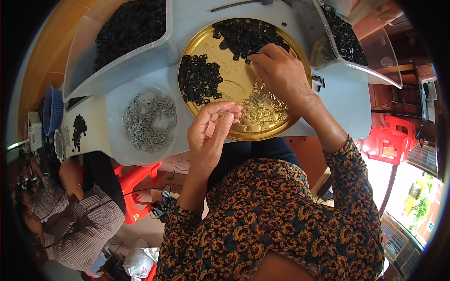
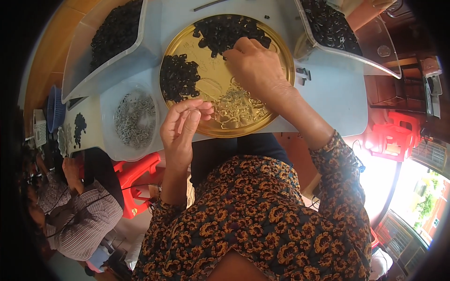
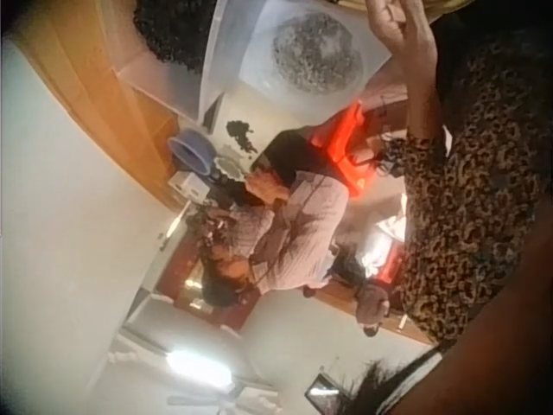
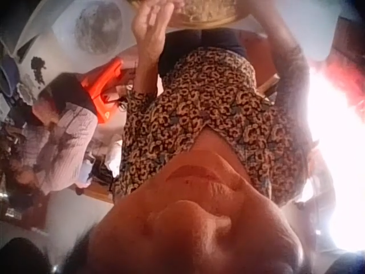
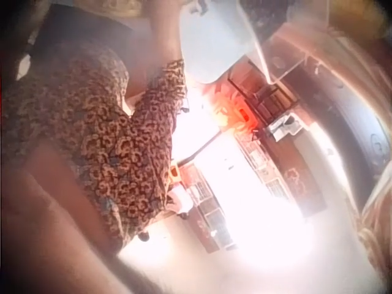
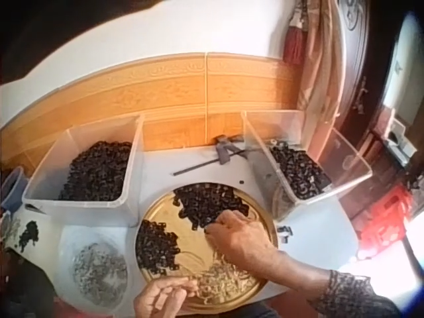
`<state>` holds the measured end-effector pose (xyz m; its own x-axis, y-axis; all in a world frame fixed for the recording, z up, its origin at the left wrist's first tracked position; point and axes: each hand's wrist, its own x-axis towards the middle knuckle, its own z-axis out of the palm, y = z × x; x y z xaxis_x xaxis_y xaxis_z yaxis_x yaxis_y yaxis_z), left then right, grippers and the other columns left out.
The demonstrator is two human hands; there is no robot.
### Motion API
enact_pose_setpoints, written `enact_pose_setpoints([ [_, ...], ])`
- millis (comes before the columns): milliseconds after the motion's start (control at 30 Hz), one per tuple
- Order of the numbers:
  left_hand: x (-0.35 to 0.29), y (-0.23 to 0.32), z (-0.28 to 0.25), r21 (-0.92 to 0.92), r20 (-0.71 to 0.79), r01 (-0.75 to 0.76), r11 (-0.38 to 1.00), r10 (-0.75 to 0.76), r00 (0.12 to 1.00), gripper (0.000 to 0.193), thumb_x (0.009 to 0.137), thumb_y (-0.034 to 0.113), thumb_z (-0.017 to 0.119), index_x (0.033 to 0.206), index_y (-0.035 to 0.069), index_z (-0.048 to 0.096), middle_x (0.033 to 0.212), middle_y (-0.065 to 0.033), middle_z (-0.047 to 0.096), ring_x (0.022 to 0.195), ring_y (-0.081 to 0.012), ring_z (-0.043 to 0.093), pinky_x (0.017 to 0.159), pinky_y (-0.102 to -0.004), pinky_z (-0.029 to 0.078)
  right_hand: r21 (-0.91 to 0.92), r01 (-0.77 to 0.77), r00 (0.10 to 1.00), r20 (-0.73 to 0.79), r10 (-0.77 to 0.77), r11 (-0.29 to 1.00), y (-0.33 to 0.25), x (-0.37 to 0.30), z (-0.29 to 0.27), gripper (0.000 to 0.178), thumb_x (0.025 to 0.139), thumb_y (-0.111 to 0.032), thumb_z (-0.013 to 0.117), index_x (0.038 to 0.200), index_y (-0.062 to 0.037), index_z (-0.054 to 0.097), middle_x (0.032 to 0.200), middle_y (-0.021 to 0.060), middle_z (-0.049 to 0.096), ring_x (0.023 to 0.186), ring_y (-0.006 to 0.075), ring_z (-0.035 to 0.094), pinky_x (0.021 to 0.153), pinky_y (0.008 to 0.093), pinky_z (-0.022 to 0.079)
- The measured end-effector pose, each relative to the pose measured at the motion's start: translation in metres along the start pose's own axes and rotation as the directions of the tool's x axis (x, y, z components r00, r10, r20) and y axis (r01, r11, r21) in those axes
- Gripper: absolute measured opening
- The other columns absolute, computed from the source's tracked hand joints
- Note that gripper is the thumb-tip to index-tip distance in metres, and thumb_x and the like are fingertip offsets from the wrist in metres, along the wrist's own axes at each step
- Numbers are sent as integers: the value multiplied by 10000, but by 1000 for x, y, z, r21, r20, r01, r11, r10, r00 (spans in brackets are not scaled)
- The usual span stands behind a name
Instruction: The person assembles plastic cord locks by picking up components and springs from a tray and fitting them together by hand.
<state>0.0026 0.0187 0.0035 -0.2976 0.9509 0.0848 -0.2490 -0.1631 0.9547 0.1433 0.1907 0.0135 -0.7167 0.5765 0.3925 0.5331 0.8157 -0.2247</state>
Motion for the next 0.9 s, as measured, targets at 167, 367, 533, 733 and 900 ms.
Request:
enact_pose_setpoints([
  [167,-1,-2,-1,9,-14,-10,1000,10,1000,208,954,56,523,1140,-27,562,1036,-145,647,948,-203,631,841,-322,506,-44,27,994,103,-23,999,-5,-2,5,145,837,-142,651,974,-106,686,937,39,597,861,239,628,681,367,530],
  [367,0,3,-1,4,-31,23,1000,-23,999,201,956,57,521,1131,-32,564,1025,-147,651,929,-200,635,838,-322,509,50,44,997,61,-47,998,-2,2,3,254,782,-111,675,1036,-114,664,948,37,599,847,234,638,679,359,531],
  [533,2,0,0,14,-21,27,1000,-26,999,200,958,68,525,1126,-32,568,1017,-149,654,908,-196,638,830,-314,516,-65,87,982,173,-74,994,1,10,7,251,773,-108,678,1024,-104,655,920,42,605,862,240,641,665,360,530],
  [733,4,2,1,-20,-19,83,996,-83,996,202,962,85,544,1126,-30,563,1028,-132,644,913,-156,618,830,-279,501,66,43,978,202,-56,997,3,13,7,198,790,-81,670,986,-93,644,874,43,619,771,228,655,643,347,521],
  [900,9,1,4,24,-81,79,997,-77,994,205,958,74,541,1131,-36,556,998,-125,639,879,-154,619,810,-274,509,758,-506,862,465,203,411,-8,2,-3,171,895,-146,650,1010,-20,638,830,17,637,648,68,573,581,219,465],
])
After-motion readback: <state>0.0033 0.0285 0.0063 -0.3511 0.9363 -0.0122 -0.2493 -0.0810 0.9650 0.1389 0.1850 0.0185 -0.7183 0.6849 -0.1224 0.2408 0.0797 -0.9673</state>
